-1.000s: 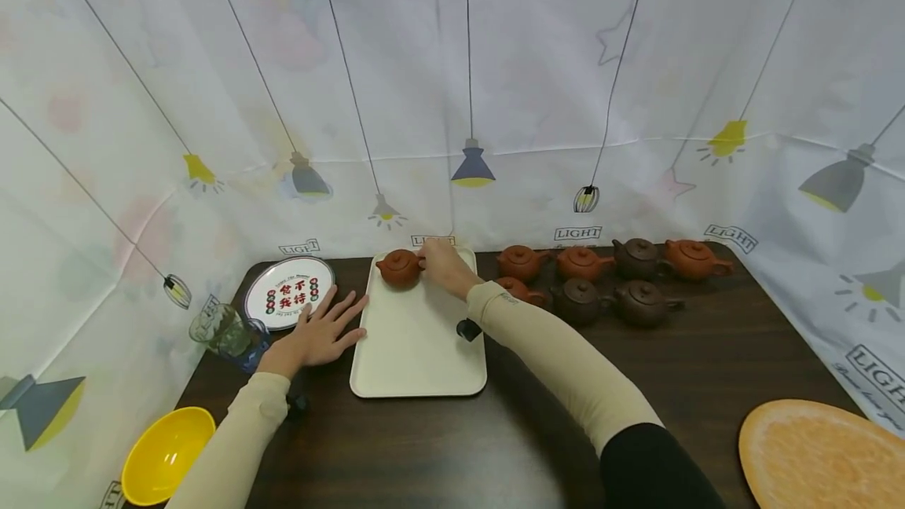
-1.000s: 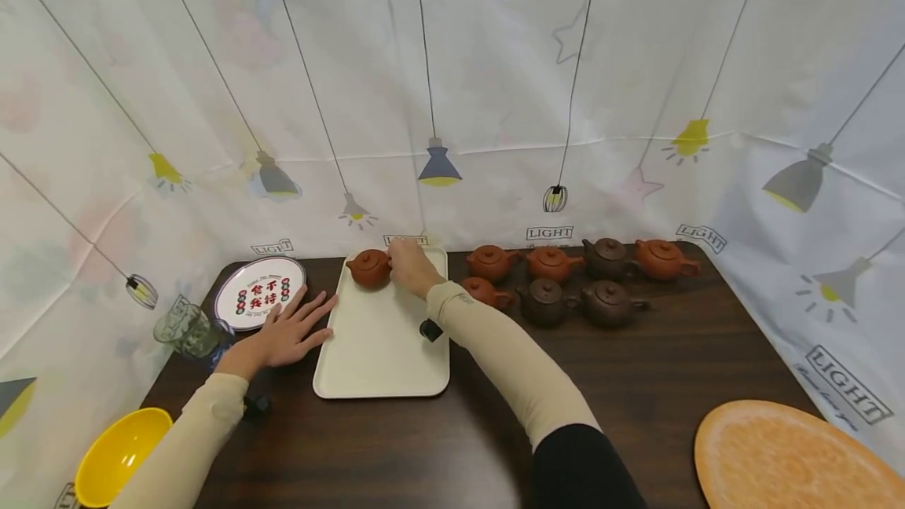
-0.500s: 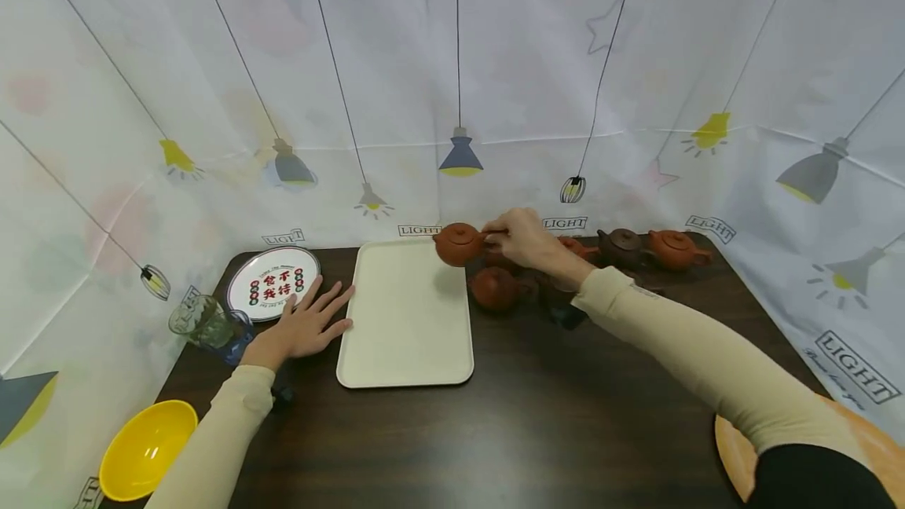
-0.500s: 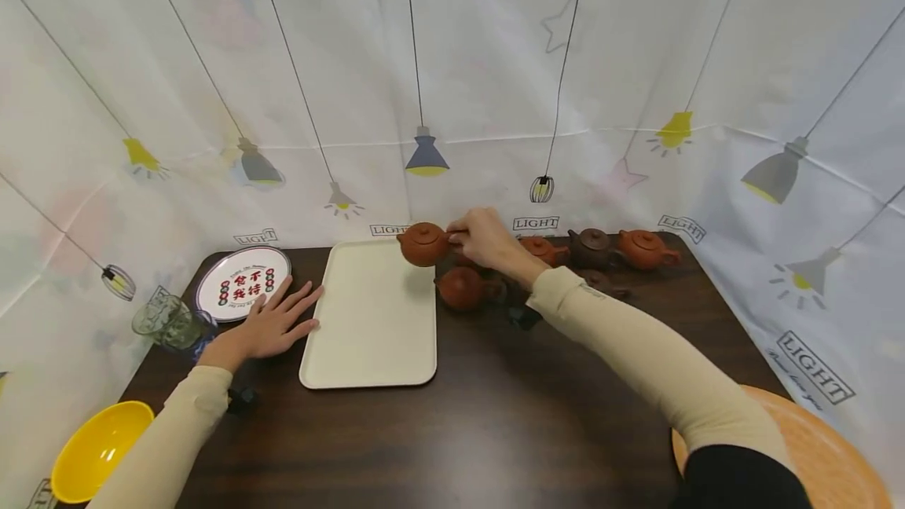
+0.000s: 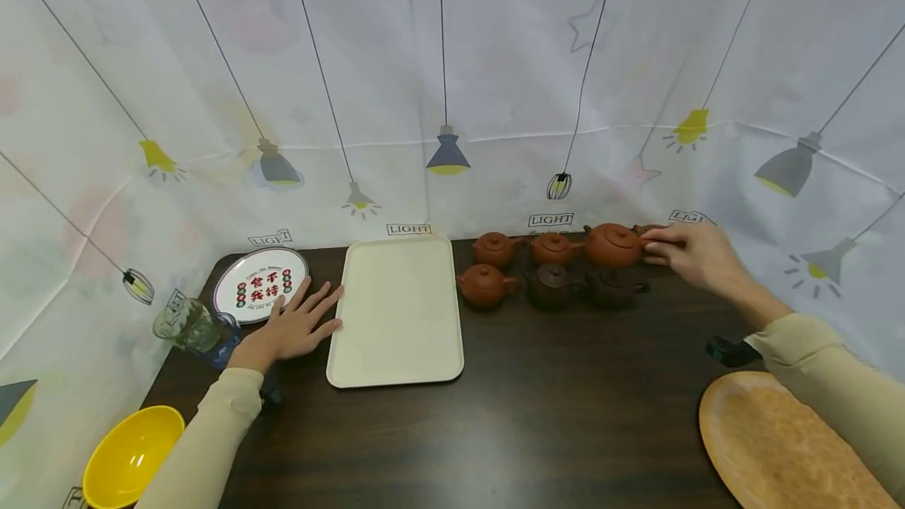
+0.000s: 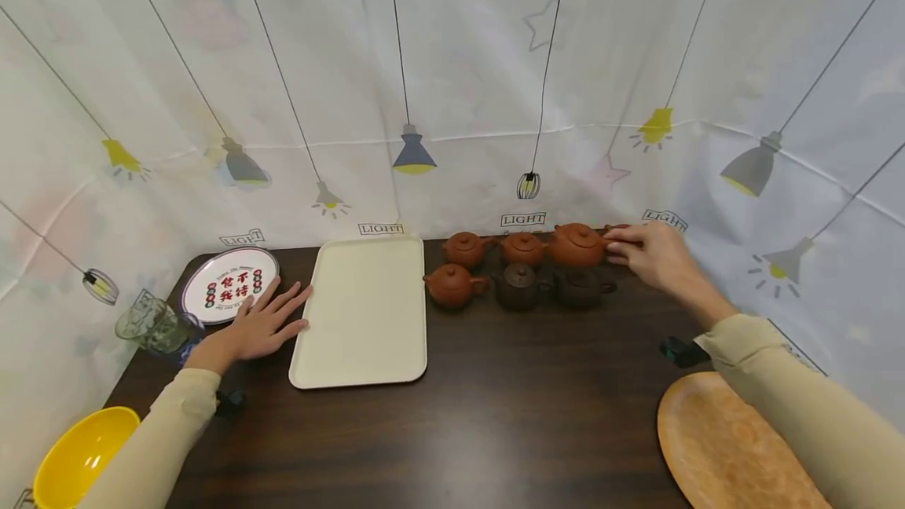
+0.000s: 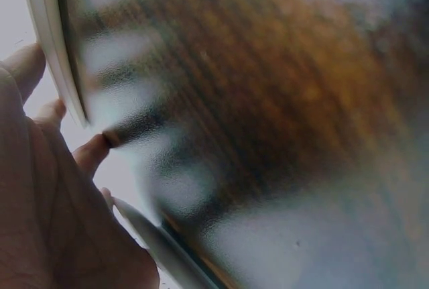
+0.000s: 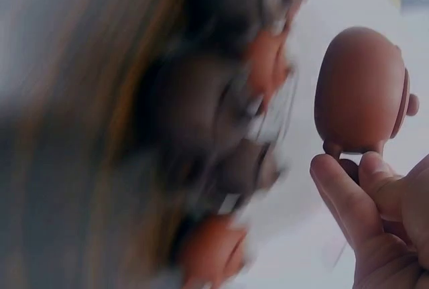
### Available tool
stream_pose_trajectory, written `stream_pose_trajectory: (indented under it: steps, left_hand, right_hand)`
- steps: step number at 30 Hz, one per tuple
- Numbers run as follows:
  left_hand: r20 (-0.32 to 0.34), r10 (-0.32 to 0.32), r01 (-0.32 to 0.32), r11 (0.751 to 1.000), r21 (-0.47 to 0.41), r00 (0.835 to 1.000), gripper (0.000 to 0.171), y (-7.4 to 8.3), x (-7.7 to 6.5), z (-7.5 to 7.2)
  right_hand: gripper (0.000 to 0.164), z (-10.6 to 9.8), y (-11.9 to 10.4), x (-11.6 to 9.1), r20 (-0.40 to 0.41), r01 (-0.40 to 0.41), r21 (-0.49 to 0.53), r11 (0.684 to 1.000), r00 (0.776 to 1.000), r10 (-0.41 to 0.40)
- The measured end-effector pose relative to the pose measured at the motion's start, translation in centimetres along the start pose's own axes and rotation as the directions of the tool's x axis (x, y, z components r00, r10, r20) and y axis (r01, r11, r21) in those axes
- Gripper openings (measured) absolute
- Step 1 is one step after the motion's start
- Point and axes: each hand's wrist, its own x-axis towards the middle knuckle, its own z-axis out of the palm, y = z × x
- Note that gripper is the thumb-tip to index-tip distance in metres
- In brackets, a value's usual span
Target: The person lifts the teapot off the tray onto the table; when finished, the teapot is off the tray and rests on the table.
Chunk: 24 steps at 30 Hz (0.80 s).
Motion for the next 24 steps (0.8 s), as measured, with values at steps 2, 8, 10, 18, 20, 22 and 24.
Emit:
stream_pose_trajectory:
  steps: [2,8,10,18,20,22,24]
  left_hand:
    - [0.002,0.003,-0.003,1.000,-0.002,1.000,0.072,0.1,0.1,0.1]
    - [0.004,0.004,-0.004,1.000,0.013,1.000,0.073,0.0,0.2,0.2]
    - [0.000,-0.002,0.002,1.000,0.010,1.000,0.073,-0.1,0.1,0.1]
    - [0.025,-0.005,0.005,1.000,0.019,1.000,0.073,-0.1,0.0,-0.2]
    - [0.028,-0.013,0.013,1.000,0.026,1.000,0.072,-0.1,0.0,-0.1]
    - [0.027,-0.013,0.012,1.000,0.026,1.000,0.073,-0.1,-0.1,0.0]
    - [0.024,-0.007,0.006,1.000,0.019,1.000,0.073,-0.2,-0.1,0.0]
  right_hand:
    - [0.027,-1.1,2.7,-1.5,-0.019,-0.046,-0.023,0.999,0.999,0.046]
    - [0.034,-2.7,9.4,-5.2,-0.044,-0.169,-0.122,0.978,0.985,0.164]
    - [0.032,-2.3,10.8,-5.8,-0.057,-0.165,-0.126,0.978,0.986,0.159]
    - [0.030,0.3,12.2,-6.3,-0.077,-0.200,-0.112,0.973,0.978,0.192]
    - [0.028,0.9,12.1,-6.1,-0.102,-0.176,-0.125,0.976,0.981,0.164]
    - [0.024,1.5,12.1,-6.0,-0.130,-0.156,-0.126,0.980,0.982,0.140]
    - [0.022,2.0,12.2,-5.9,-0.157,-0.152,-0.130,0.980,0.979,0.131]
